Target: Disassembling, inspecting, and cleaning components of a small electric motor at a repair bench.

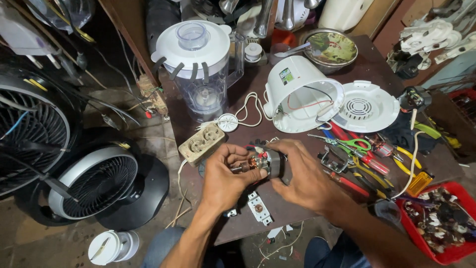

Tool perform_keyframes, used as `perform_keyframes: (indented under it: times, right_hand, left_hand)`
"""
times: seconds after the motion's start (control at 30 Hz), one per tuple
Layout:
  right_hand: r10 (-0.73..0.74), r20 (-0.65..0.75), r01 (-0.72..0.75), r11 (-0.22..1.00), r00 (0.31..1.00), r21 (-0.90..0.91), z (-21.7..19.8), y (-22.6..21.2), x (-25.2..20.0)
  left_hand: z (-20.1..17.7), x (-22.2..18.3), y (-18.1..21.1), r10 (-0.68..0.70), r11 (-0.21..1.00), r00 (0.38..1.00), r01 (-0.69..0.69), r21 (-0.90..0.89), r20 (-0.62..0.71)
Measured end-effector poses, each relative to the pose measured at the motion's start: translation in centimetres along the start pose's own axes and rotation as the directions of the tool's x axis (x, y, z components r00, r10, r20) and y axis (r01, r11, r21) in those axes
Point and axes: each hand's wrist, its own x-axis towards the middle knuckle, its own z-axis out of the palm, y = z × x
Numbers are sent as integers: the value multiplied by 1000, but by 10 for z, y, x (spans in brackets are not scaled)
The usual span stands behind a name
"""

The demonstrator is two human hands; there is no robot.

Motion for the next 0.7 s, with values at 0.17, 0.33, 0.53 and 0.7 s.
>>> perform_keyframes:
  times: [0.17, 0.33, 0.53, 0.7]
  right_hand:
    - [-85, -15, 85, 996, 996, -24, 2, -1, 1]
    - [-98, 4, 98, 995, 995, -37, -2, -5, 4]
    - [-86, 44, 85, 996, 995, 12, -8, -9, 7]
    - [-101, 67, 102, 995, 993, -7, -8, -10, 6]
  left_hand:
    - [0, -1, -5, 13, 1000, 1000, -13, -15, 21]
    - [2, 0, -7, -2, 1000, 1000, 2, -31, 14]
    - [1, -6, 1, 26, 998, 1000, -25, 66, -17]
    - [2, -8, 6, -94, 994, 995, 95, 56, -11]
